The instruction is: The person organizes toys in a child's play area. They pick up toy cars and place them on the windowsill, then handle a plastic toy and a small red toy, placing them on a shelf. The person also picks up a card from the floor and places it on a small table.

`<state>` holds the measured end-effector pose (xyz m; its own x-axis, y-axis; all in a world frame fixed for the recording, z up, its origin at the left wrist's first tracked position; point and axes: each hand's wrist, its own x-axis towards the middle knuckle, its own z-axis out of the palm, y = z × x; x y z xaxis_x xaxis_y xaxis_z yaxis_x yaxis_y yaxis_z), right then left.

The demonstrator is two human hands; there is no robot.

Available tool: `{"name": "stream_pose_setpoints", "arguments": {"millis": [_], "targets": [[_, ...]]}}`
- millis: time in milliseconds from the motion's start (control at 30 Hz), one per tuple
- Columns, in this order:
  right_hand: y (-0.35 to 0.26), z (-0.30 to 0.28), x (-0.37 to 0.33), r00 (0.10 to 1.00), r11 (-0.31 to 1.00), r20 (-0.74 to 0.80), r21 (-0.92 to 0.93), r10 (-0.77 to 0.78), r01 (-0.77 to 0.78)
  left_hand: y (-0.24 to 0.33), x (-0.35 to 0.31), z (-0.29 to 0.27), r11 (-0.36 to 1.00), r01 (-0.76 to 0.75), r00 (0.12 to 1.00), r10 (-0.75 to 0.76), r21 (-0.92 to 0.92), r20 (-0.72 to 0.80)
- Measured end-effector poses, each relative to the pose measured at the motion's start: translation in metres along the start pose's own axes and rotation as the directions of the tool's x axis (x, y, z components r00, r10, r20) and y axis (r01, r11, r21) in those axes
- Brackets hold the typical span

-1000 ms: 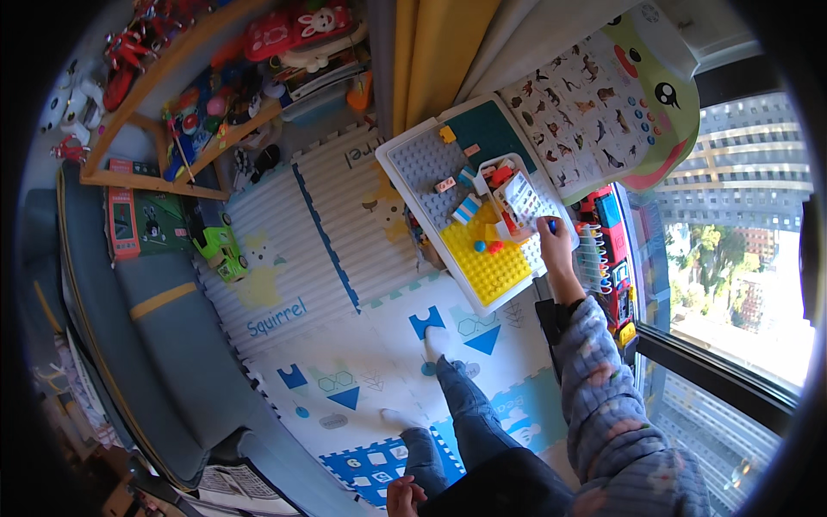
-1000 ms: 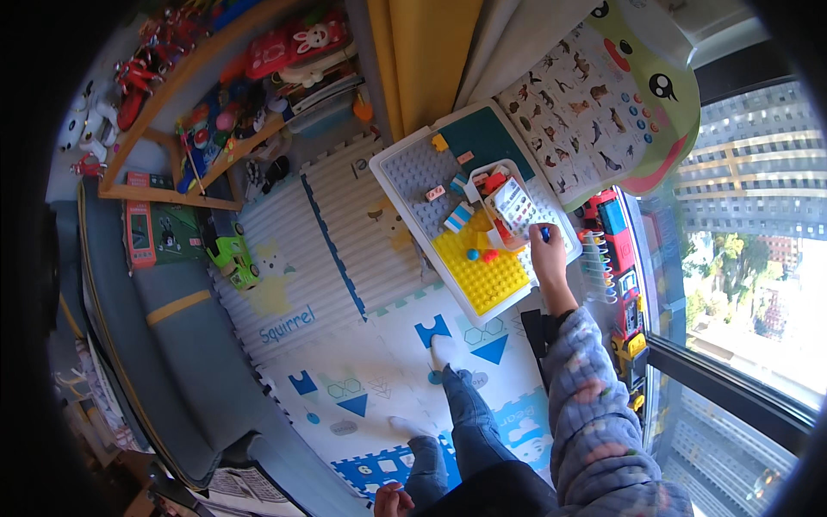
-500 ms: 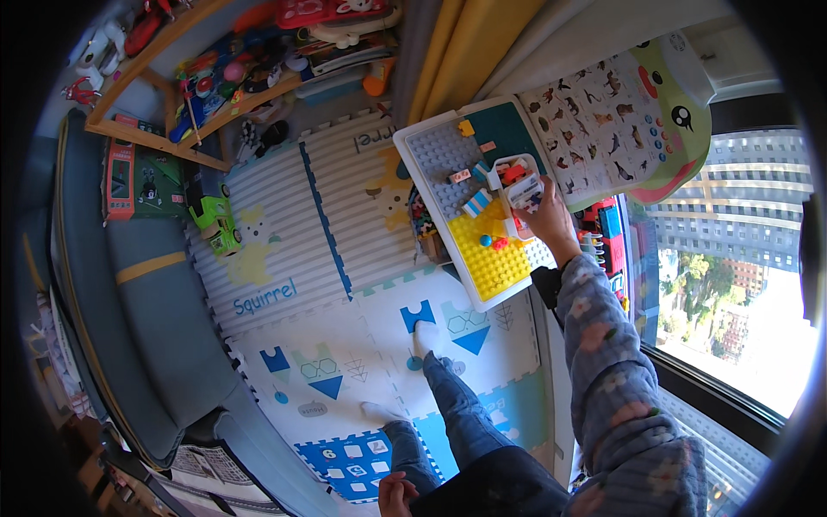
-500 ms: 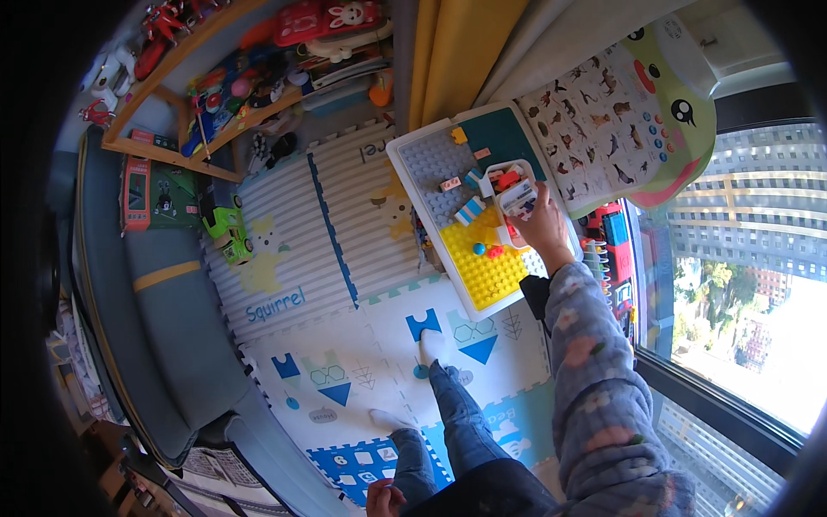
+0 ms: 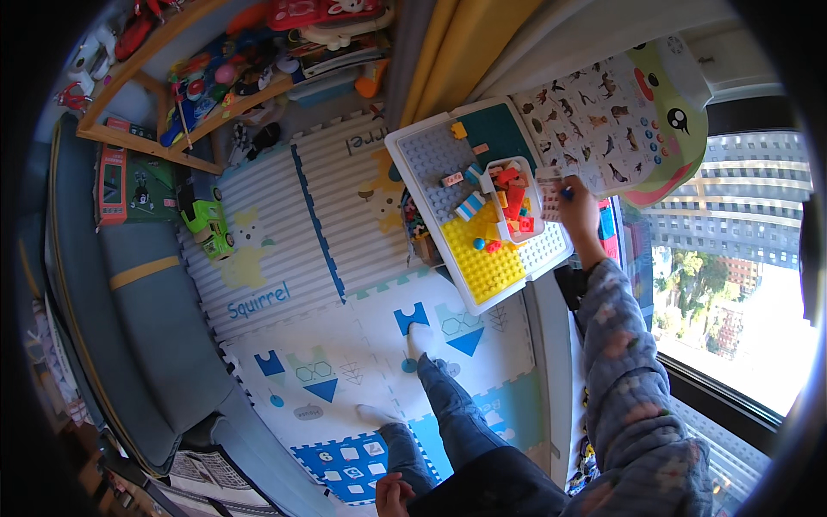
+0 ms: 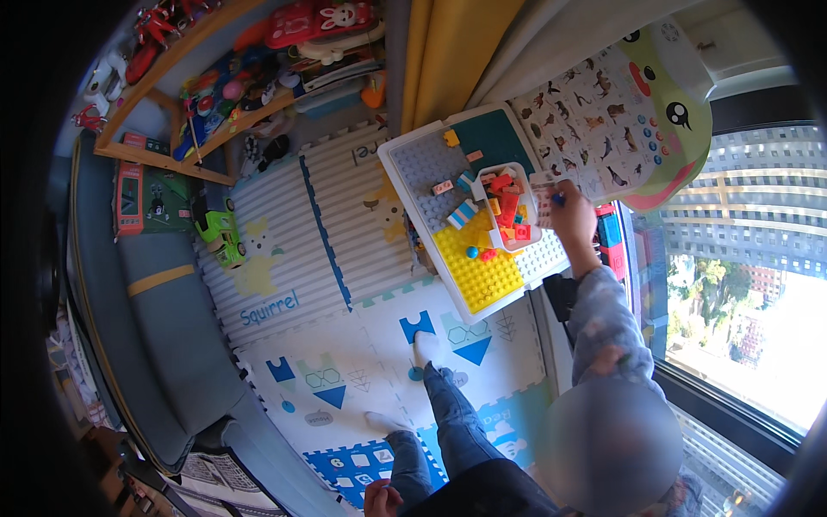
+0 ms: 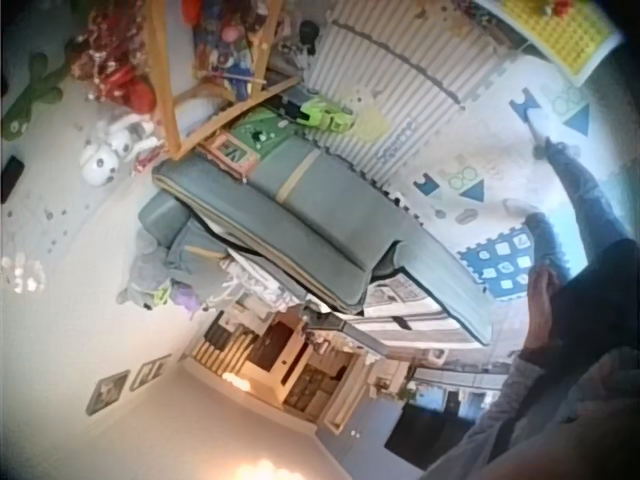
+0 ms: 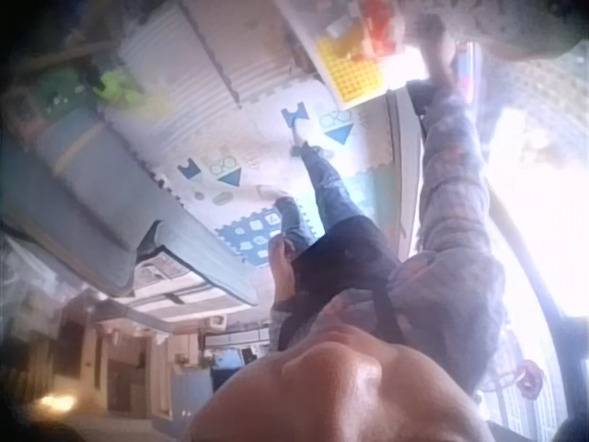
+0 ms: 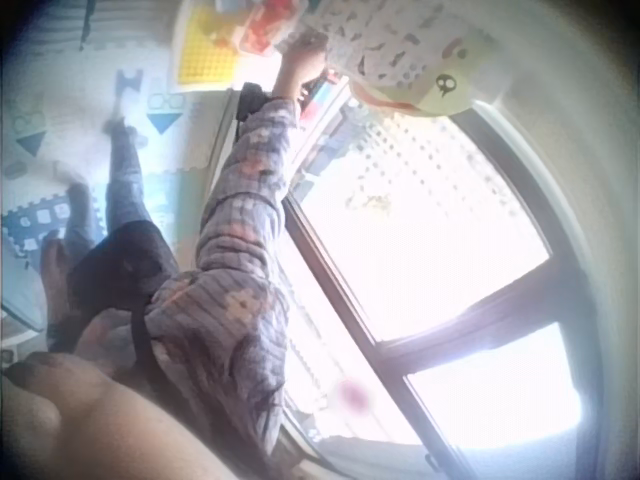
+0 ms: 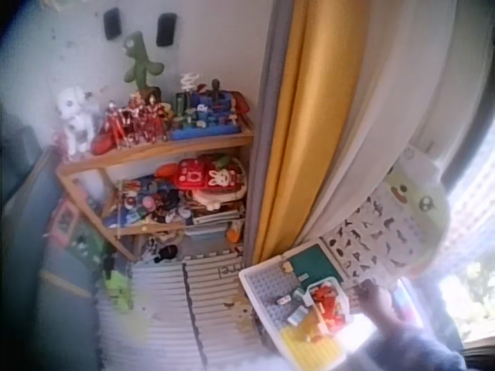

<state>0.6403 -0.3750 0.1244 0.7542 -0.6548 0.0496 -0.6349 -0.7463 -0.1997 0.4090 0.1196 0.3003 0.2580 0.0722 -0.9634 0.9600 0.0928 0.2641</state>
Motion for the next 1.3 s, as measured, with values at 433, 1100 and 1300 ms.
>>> {"name": "stream_pose_setpoints", "arguments": {"millis": [433, 1100, 1300], "targets": [[-0.018, 0.039, -0.004, 0.984, 0.993, -0.133, -0.031, -0.119, 0.116, 0.003, 0.002, 0.006, 1.000, -0.027, 0.999, 0.026, -0.011, -0.029], [-0.019, 0.047, 0.029, 0.941, 0.919, 0.265, -0.273, -0.212, 0.284, 0.005, 0.006, 0.023, 0.996, 0.074, 0.995, -0.078, -0.059, -0.065], [-0.020, 0.039, 0.034, 0.924, 0.917, 0.316, -0.259, -0.216, 0.303, 0.004, 0.005, 0.024, 0.999, 0.025, 0.999, -0.026, -0.032, -0.034]]}}
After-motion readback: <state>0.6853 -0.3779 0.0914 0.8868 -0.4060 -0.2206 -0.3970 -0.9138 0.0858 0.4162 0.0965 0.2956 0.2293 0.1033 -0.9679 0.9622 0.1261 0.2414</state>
